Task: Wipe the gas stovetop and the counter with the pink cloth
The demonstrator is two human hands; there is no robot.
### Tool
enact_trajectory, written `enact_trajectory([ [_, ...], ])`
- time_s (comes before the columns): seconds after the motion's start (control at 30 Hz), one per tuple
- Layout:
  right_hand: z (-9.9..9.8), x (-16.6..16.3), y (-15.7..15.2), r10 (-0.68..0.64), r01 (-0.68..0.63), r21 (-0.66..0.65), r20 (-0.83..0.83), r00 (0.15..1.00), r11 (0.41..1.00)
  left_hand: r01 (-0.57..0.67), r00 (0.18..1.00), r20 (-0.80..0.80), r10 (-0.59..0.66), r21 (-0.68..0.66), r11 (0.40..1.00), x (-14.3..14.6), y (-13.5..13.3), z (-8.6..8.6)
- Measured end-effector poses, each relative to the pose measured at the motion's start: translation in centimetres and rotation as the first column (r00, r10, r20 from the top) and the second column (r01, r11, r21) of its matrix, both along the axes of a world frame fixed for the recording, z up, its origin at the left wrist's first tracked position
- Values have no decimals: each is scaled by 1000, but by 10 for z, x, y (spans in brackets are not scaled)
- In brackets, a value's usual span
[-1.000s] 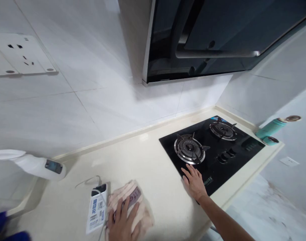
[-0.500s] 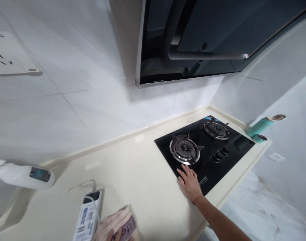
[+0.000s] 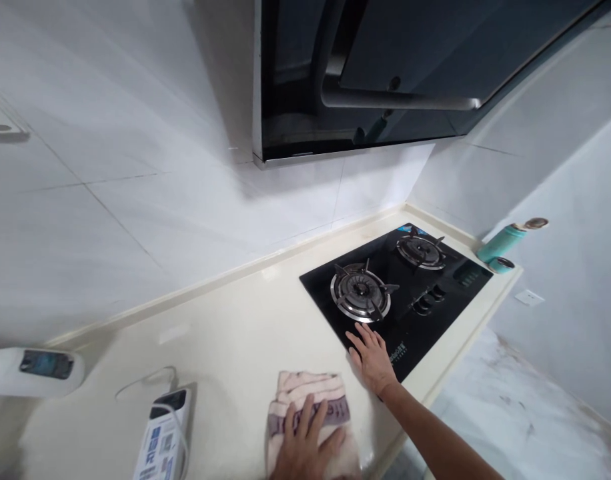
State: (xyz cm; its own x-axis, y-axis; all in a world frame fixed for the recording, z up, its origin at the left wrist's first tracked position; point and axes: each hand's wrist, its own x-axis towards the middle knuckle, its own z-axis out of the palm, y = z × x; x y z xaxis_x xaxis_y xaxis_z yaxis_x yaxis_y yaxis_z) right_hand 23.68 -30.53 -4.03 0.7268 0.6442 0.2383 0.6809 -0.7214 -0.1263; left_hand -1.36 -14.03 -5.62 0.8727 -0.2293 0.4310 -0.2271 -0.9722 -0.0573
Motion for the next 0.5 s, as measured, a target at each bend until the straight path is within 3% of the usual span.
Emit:
enact_trajectory([
  [0.13,3,1,-2,23,-23,5,-8,1000,1000,-81,954,-300,2,-250,965,57,-18,18],
  [0.2,3,2,-3,33,-33,4,-14,999,999,-143,932,-361,21,-315,938,77,-20,24],
  [0.33,-1,3,-3,23,-23,7,-5,1000,1000,-235,948,-285,140,-333,913,94,0,24],
  [0.5,-9,5,-3,12,-12,5,21,1000,1000,-421,907,-134,400,-236,876,72,43,21],
])
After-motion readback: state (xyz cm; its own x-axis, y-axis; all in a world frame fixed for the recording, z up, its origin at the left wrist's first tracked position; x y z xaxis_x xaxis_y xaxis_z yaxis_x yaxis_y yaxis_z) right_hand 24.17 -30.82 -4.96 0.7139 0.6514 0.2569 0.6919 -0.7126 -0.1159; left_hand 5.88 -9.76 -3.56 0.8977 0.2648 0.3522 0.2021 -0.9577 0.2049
